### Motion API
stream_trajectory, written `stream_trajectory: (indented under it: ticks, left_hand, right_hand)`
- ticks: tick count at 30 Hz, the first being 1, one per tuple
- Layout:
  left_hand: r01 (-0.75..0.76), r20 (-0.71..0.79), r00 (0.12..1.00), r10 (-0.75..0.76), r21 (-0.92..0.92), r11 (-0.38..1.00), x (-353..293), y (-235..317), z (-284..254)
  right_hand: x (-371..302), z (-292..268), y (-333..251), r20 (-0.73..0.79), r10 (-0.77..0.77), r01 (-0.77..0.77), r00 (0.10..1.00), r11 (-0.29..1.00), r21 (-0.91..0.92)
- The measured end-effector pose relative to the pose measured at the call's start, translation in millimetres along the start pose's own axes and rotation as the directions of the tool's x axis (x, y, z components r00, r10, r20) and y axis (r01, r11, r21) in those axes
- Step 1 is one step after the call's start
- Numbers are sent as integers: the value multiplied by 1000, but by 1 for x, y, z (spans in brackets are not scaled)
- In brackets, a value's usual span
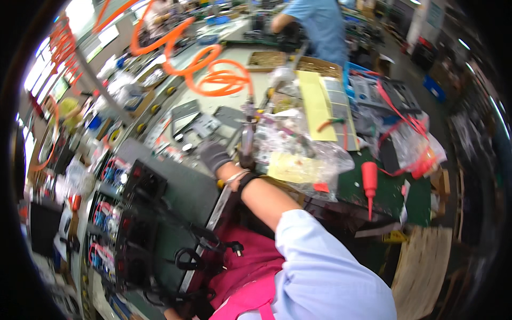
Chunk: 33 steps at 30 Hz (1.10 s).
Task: Assembling electronic components and wiring inside housings on a factory line.
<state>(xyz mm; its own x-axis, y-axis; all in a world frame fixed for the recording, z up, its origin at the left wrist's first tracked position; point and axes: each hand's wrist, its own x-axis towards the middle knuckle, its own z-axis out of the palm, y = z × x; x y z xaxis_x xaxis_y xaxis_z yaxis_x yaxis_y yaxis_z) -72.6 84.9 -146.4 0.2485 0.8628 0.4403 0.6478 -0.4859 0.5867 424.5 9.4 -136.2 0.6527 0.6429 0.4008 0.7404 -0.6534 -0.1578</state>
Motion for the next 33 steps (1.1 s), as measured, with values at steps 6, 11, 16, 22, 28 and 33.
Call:
stream_trajectory:
  ticks: [6,11,16,22,28,33]
  left_hand:
    - [276,-51,960,-276,10,961,-3,-16,5]
    - [63,-165,986,-16,281,958,-1,-14,7]
    - [250,-7,968,-251,124,960,-3,7,-6]
    - [140,-129,983,-131,63,988,-8,28,-27]
    - [315,-5,943,-332,-304,899,-23,-21,-100]
    - [386,-128,915,-382,8,922,-19,-86,-152]
  right_hand:
    - [-21,-90,20,-226,-163,176,960,984,40]
    - [-50,-119,25,-300,-88,200,950,908,368]
    - [-37,-74,45,-286,-42,123,957,954,274]
    - [7,-13,76,-182,-100,102,978,995,0]
    - [1,50,75,429,-83,-121,899,897,426]
    - [-43,17,44,254,-87,-100,963,762,640]
